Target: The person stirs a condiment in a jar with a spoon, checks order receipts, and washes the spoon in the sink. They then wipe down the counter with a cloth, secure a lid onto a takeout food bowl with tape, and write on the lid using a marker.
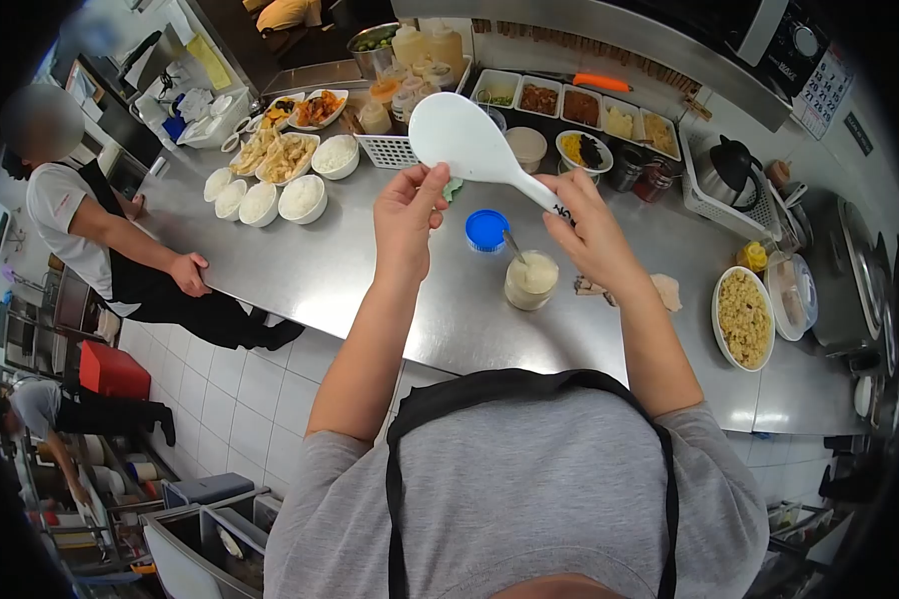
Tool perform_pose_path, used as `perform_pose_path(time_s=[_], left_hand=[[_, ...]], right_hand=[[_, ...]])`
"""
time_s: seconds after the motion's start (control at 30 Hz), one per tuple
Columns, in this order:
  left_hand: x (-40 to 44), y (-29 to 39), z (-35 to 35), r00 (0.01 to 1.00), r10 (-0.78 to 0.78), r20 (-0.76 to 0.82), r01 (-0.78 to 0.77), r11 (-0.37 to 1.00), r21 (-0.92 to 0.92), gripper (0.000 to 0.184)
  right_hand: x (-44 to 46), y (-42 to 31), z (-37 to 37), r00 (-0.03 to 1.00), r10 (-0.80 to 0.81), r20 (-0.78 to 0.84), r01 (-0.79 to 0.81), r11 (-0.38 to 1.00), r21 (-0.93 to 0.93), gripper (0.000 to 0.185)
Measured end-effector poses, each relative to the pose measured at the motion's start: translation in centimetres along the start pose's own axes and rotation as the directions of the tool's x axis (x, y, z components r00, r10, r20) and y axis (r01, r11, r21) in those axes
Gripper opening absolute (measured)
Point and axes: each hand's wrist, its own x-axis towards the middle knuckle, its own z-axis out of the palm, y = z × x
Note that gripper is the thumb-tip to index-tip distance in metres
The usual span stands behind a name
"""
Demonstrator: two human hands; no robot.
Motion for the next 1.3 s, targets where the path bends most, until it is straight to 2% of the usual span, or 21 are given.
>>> perform_pose_path(time_s=[0.33,0.4,0.47,0.5,0.6,0.63,0.67,0.7,0.73,0.77,0.8,0.83,0.87,0.9,0.93,0.97,1.0,1.07,1.1,1.2,1.3], left_hand=[[-1.3,0.8,-2.6,0.999,0.036,0.016,-0.038,0.993,0.111,0.015],[-1.7,1.1,-4.6,0.998,0.061,0.032,-0.068,0.957,0.283,0.019],[-2.3,0.6,-8.2,0.960,0.269,-0.071,-0.202,0.848,0.491,0.016],[-2.6,0.1,-11.1,0.936,0.313,-0.159,-0.192,0.836,0.514,0.014],[-5.1,-1.4,-22.3,0.754,0.436,-0.492,-0.079,0.802,0.591,0.016],[-6.2,-3.3,-28.2,0.661,0.426,-0.618,-0.095,0.864,0.494,0.016],[-8.7,-4.2,-32.6,0.638,0.438,-0.634,-0.059,0.848,0.527,0.019],[-11.0,-6.3,-37.2,0.431,0.451,-0.782,0.113,0.832,0.543,0.025],[-14.6,-8.3,-42.2,0.408,0.433,-0.804,0.194,0.819,0.539,0.037],[-18.0,-8.3,-41.9,0.306,0.336,-0.890,0.377,0.816,0.438,0.047],[-21.4,-10.2,-44.1,0.192,0.249,-0.949,0.393,0.867,0.307,0.052],[-24.9,-11.8,-45.4,0.068,0.195,-0.979,0.522,0.829,0.201,0.053],[-28.2,-13.5,-45.1,-0.002,0.352,-0.936,0.726,0.644,0.241,0.051],[-31.8,-15.8,-46.8,-0.086,0.192,-0.978,0.791,0.610,0.050,0.047],[-36.3,-20.6,-50.3,0.006,0.286,-0.958,0.882,0.449,0.140,0.043],[-38.5,-21.3,-49.2,-0.047,0.148,-0.988,0.940,0.341,0.006,0.038],[-39.2,-21.7,-48.0,-0.022,0.024,-0.999,0.964,0.267,-0.014,0.033],[-39.7,-22.5,-46.6,0.086,-0.146,-0.986,0.982,0.180,0.059,0.025],[-39.4,-23.0,-46.4,0.148,-0.194,-0.970,0.980,0.161,0.118,0.022],[-37.0,-23.4,-47.6,0.304,-0.168,-0.938,0.935,0.241,0.260,0.027],[-33.0,-19.7,-45.9,0.305,-0.027,-0.952,0.872,0.410,0.268,0.033]], right_hand=[[0.3,-0.8,1.8,0.999,-0.038,0.034,0.039,0.999,-0.029,0.034],[0.5,-0.6,2.4,0.996,-0.071,0.062,0.072,0.997,-0.019,0.035],[0.6,-0.5,3.0,0.996,-0.056,0.071,0.049,0.995,0.090,0.037],[0.7,-0.4,3.2,0.995,-0.062,0.080,0.054,0.994,0.095,0.037],[0.8,0.1,3.5,0.993,-0.056,0.100,0.046,0.994,0.101,0.038],[0.9,0.4,3.7,0.993,-0.062,0.105,0.050,0.993,0.110,0.038],[0.9,0.6,3.9,0.992,-0.067,0.108,0.054,0.992,0.117,0.038],[0.9,0.8,4.0,0.991,-0.069,0.112,0.056,0.991,0.118,0.038],[0.9,1.0,4.2,0.990,-0.054,0.128,0.036,0.990,0.138,0.038],[0.9,1.2,4.3,0.989,-0.039,0.143,0.016,0.987,0.158,0.037],[1.0,1.4,4.4,0.988,-0.043,0.147,0.019,0.987,0.159,0.037],[1.1,1.7,4.5,0.987,-0.054,0.152,0.030,0.988,0.153,0.039],[1.2,1.9,4.6,0.986,-0.066,0.156,0.043,0.988,0.146,0.041],[1.4,2.1,4.8,0.985,-0.069,0.156,0.047,0.989,0.144,0.041],[1.6,2.2,5.0,0.994,-0.020,0.110,-0.007,0.971,0.237,0.042],[1.7,2.3,5.2,0.997,0.035,0.069,-0.056,0.942,0.331,0.042],[2.1,2.8,5.0,0.997,0.034,0.068,-0.055,0.943,0.328,0.042],[3.6,4.5,3.8,0.996,0.079,-0.052,-0.071,0.987,0.146,0.039],[4.8,5.7,3.2,0.991,0.024,-0.134,-0.028,0.999,-0.026,0.034],[8.8,10.4,0.9,0.967,-0.101,-0.235,0.046,0.973,-0.227,0.023],[12.4,9.9,-0.8,0.990,-0.071,-0.123,0.020,0.924,-0.381,0.017]])
